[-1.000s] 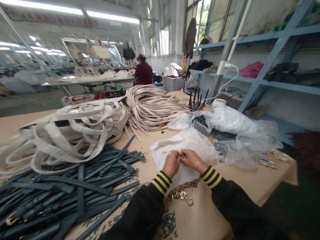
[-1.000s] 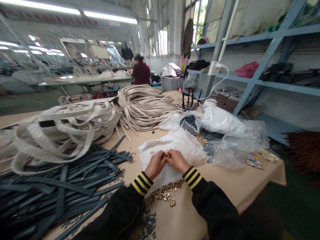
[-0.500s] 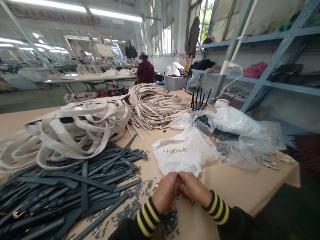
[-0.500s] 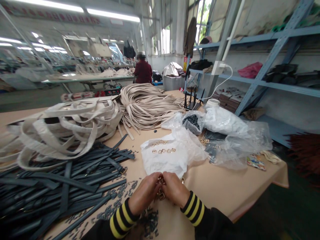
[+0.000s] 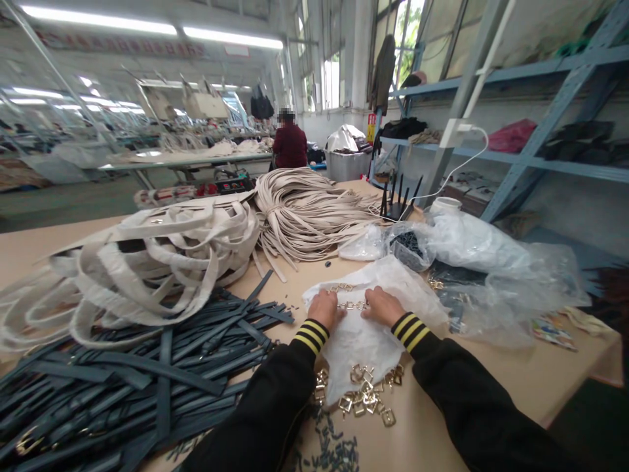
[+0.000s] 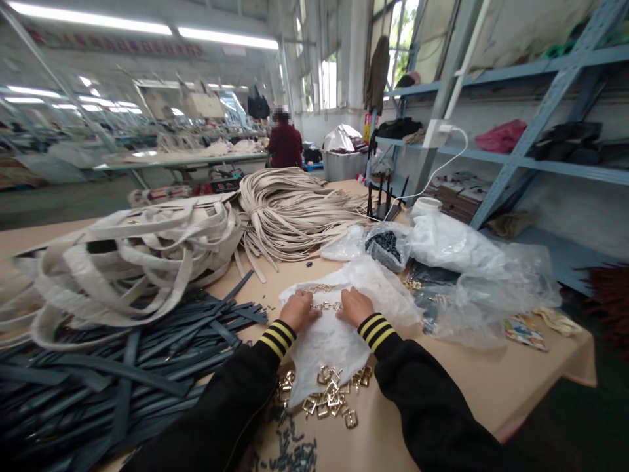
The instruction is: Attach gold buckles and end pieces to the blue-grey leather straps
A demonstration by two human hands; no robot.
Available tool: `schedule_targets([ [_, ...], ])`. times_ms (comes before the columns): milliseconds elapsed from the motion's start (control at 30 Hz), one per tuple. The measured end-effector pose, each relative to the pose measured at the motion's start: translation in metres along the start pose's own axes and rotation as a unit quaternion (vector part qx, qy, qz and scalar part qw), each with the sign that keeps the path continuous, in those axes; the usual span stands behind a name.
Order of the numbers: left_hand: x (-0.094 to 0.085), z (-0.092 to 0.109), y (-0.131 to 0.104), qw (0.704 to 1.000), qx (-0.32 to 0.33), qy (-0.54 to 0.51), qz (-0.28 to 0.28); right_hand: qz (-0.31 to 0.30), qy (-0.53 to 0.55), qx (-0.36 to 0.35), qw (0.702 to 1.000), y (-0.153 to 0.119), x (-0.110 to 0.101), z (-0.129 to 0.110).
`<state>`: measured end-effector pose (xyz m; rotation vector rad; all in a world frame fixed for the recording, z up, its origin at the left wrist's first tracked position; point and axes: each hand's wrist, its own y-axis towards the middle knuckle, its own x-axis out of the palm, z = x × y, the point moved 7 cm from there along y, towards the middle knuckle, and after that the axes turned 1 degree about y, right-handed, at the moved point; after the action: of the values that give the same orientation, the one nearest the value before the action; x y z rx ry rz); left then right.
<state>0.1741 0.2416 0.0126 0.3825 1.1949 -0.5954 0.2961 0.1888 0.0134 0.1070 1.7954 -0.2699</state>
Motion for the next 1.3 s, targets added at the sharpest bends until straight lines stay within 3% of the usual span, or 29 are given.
schedule_targets([
  [100,0.011,0.012,0.004,0.999,0.037,-0.014,-0.020,-0.014,0.014,-0.047,0.999,0.008,0.010,-0.011],
  [200,0.010,0.016,0.002,0.996,0.078,-0.038,-0.023,-0.041,0.039,-0.100,0.993,0.011,0.008,-0.017],
  [433,-0.021,-0.034,0.010,0.997,-0.005,-0.049,0.064,-0.024,0.052,-0.098,0.994,0.038,-0.014,-0.003],
  [700,-0.019,-0.056,0.020,0.994,-0.032,-0.085,0.056,0.002,0.051,-0.097,0.994,0.065,-0.012,-0.006],
  [933,-0.025,-0.079,0.034,0.989,-0.048,-0.132,0.045,0.025,0.061,-0.092,0.994,0.069,-0.002,-0.011],
  [1133,-0.041,-0.083,0.021,0.987,-0.066,-0.062,0.133,0.141,0.096,-0.073,0.983,0.054,-0.038,-0.002],
  [1200,-0.038,-0.082,0.019,0.989,-0.071,-0.038,0.125,0.164,0.104,-0.069,0.978,0.052,-0.049,0.004],
  [1300,-0.039,-0.078,0.020,0.991,-0.071,-0.021,0.111,0.149,0.110,-0.080,0.979,0.057,-0.053,0.005],
])
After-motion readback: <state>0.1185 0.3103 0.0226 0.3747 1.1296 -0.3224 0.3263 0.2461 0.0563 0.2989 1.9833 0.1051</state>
